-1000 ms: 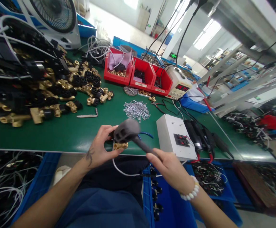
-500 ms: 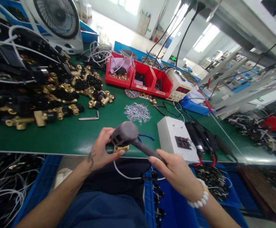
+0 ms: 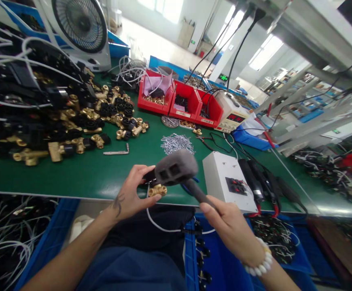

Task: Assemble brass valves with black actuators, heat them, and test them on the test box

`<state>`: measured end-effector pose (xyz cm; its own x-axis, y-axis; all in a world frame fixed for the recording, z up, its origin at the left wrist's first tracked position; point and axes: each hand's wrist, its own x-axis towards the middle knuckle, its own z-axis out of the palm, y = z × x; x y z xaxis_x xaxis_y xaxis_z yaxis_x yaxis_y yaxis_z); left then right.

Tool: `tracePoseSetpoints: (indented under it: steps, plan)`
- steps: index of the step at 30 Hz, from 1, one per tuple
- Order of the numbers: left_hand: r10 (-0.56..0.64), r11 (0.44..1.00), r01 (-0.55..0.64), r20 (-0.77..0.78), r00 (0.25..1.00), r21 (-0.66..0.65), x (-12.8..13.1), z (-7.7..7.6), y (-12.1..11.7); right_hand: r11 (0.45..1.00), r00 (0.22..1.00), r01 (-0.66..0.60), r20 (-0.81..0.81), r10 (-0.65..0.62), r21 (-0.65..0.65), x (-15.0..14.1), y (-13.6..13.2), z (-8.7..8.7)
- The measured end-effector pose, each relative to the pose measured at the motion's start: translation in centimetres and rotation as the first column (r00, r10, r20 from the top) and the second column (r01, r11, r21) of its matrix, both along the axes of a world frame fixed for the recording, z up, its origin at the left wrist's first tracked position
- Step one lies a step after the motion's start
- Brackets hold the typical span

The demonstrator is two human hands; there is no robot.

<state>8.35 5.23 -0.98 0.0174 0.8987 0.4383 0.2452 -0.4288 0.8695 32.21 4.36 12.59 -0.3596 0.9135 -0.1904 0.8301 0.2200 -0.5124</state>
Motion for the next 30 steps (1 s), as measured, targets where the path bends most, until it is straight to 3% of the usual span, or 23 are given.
tracePoseSetpoints:
  steps: [4,8,14,18,20,24,28,30]
  plan:
    - [-0.018,1.000,0.019,0.019,1.000,-0.009,-0.1,0.1,0.0,0.998,0.985,-0.048,0.162,0.055,-0.042,-0.1,0.3,-0.3]
    - [-0.024,0.999,0.025,0.026,0.999,-0.044,-0.1,0.1,0.1,0.992,1.000,0.014,-0.001,-0.014,0.127,0.2,0.2,-0.3]
    - [-0.032,0.999,0.032,0.025,0.999,-0.016,0.1,0.1,0.0,0.996,0.974,-0.089,0.208,0.085,0.008,0.0,0.2,-0.6]
    - [-0.029,0.999,0.029,0.010,1.000,-0.043,0.0,0.0,-0.1,0.989,0.999,-0.030,0.044,0.024,0.144,0.1,0.1,-0.1]
    - [-0.030,0.999,0.031,0.011,0.999,-0.029,0.0,0.0,0.0,0.993,0.999,-0.019,0.048,0.013,0.118,0.0,0.1,-0.2]
    - [-0.040,0.999,0.040,0.025,0.999,0.001,0.0,0.0,0.0,0.996,0.970,-0.089,0.228,0.087,-0.001,-0.2,0.1,-0.2]
    - [-0.029,0.999,0.029,0.001,1.000,-0.018,0.0,0.0,-0.1,0.994,0.997,-0.037,0.074,0.029,0.103,-0.2,-0.1,0.3]
    - [-0.023,1.000,0.023,-0.011,1.000,-0.009,0.1,0.0,-0.1,0.997,0.999,-0.017,0.049,0.013,0.081,-0.1,-0.2,0.0]
